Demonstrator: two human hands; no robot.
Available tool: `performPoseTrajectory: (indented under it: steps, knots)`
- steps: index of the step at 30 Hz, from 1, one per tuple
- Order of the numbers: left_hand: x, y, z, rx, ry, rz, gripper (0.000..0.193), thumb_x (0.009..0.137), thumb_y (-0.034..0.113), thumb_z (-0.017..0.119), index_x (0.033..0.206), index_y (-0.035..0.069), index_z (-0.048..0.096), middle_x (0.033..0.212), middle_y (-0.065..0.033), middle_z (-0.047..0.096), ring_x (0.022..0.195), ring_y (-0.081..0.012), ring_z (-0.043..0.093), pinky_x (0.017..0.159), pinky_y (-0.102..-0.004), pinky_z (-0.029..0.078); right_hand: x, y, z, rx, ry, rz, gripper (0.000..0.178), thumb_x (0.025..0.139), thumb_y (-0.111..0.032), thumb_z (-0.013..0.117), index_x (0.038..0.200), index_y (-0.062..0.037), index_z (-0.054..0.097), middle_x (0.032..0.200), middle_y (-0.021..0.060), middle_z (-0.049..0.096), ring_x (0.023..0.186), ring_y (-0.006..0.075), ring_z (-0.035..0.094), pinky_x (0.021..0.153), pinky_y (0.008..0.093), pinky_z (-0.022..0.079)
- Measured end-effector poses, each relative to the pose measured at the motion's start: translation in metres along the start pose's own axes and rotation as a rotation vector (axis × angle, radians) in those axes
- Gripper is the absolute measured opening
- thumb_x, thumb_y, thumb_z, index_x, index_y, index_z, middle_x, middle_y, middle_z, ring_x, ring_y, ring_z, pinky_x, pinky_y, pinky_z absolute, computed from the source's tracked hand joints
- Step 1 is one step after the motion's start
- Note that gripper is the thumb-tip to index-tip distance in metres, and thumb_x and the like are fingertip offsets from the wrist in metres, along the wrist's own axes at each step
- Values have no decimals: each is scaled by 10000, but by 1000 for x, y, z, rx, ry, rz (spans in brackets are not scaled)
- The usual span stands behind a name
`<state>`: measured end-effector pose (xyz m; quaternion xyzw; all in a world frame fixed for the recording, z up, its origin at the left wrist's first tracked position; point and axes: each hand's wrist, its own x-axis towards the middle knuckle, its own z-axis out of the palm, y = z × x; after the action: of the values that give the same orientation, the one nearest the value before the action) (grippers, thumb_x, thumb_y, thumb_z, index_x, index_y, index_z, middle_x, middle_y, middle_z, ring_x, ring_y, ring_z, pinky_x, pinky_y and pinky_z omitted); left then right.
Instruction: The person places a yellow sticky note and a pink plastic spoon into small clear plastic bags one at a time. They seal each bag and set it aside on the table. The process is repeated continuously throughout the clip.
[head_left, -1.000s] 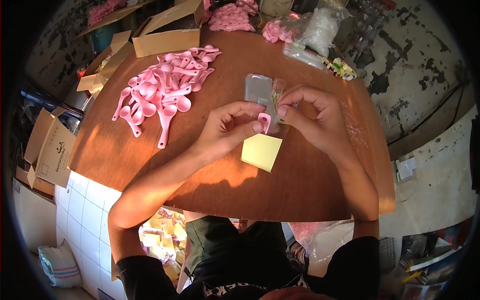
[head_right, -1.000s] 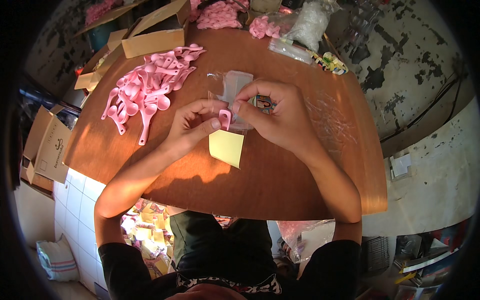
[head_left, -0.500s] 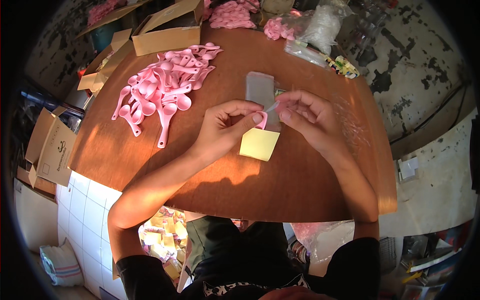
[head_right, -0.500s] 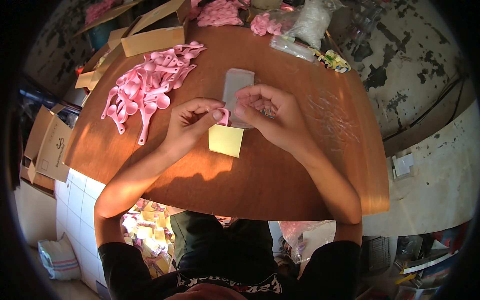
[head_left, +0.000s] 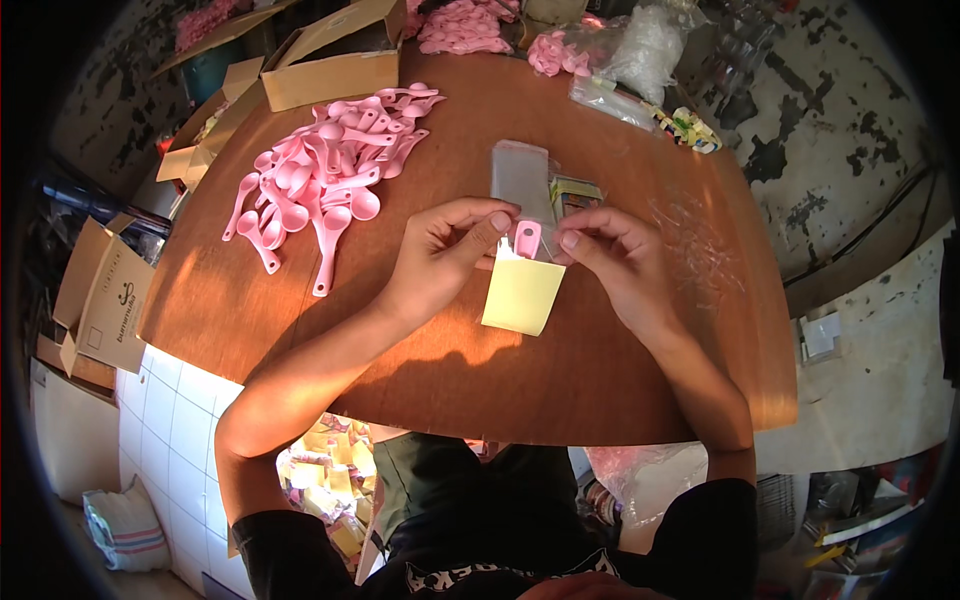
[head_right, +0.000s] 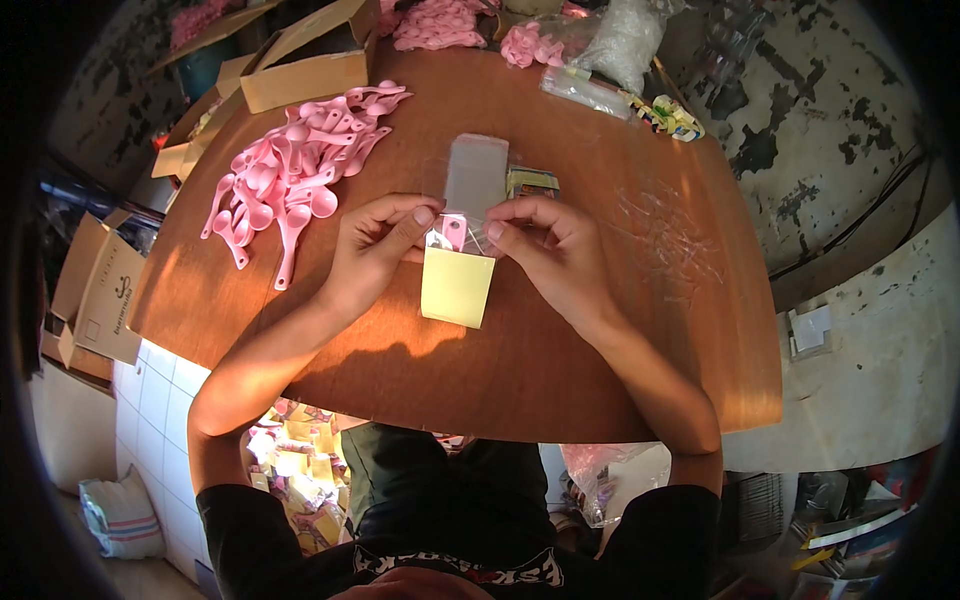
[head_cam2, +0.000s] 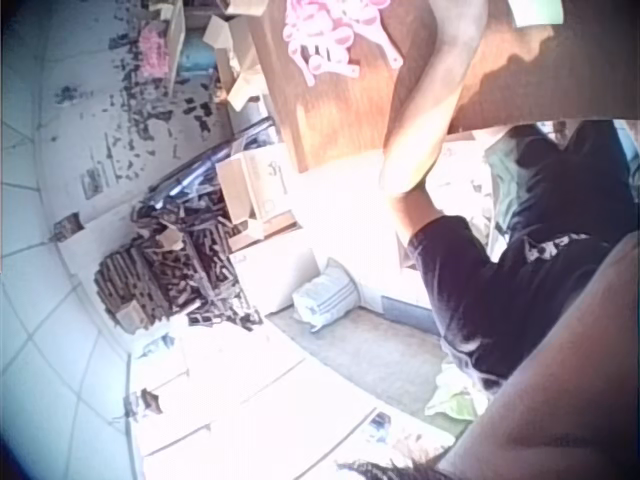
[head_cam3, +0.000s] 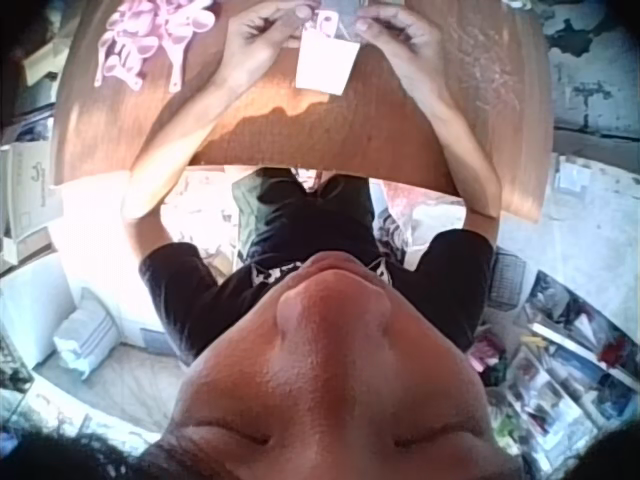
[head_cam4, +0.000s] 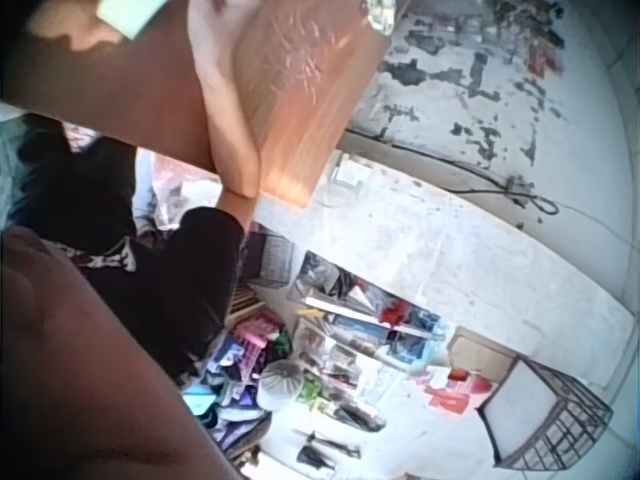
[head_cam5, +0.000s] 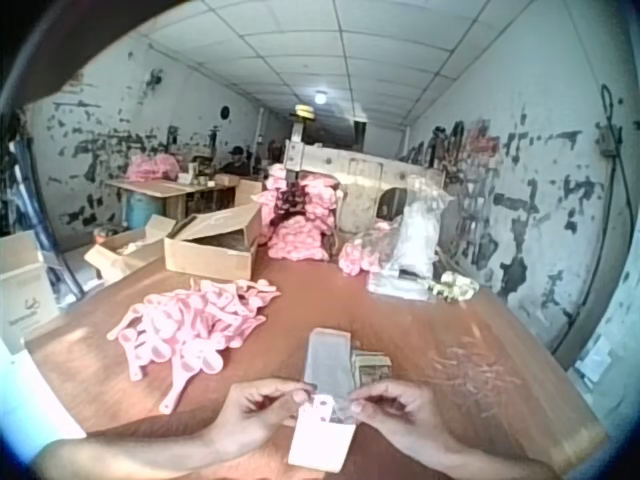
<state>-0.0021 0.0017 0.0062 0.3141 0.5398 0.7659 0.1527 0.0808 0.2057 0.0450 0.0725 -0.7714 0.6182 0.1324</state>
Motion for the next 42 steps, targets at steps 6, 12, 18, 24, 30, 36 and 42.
performPoseTrajectory:
  steps: [6,12,18,24,30,36,42]
  knots:
    - [2,-5,3,70,33,116,237,974,153,587,1135,-11,645,1029,-82,693,898,-120,658,763,-275,570,-1,6,1,124,50,-75,122,895,-29,657,1000,32,650,913,100,681,824,156,668,741,281,546]
    - [0,-1,0,107,-9,91,233,974,124,581,1155,-8,645,993,-71,702,879,-115,656,732,-254,555,-1,9,-5,94,-11,-66,119,894,-9,648,1008,27,651,911,107,684,796,155,671,735,280,548]
    - [0,0,0,80,-53,114,204,964,52,571,1133,-18,661,1025,-73,676,906,-116,643,733,-252,556,-3,10,-13,73,-78,-160,89,891,33,616,951,35,682,947,117,676,806,167,674,756,283,536]
    - [-1,-4,-7,105,-95,181,154,951,23,571,1043,-37,678,990,-100,667,853,-139,653,719,-255,560,-4,10,-16,41,-146,-113,157,887,69,581,991,38,694,1007,88,660,899,138,644,809,261,529]
    - [-2,0,-10,26,-144,155,176,956,-21,524,1050,-42,671,1022,-93,656,905,-140,636,766,-272,553,-5,10,-19,35,-207,-174,181,887,65,574,1025,33,688,1053,83,633,955,145,635,846,265,523]
    - [-1,5,-8,154,-154,152,142,941,25,593,1047,-34,667,999,-85,680,897,-128,642,792,-264,537,-8,11,-14,116,-229,-172,209,846,66,630,1050,37,661,1079,94,611,986,140,621,853,272,524]
    - [4,-5,-12,133,-143,110,220,893,2,662,1111,-19,635,1037,-80,689,967,-125,642,817,-265,522,-11,15,-6,55,-149,-170,306,792,86,690,1080,15,618,1138,72,551,973,133,625,830,254,531]
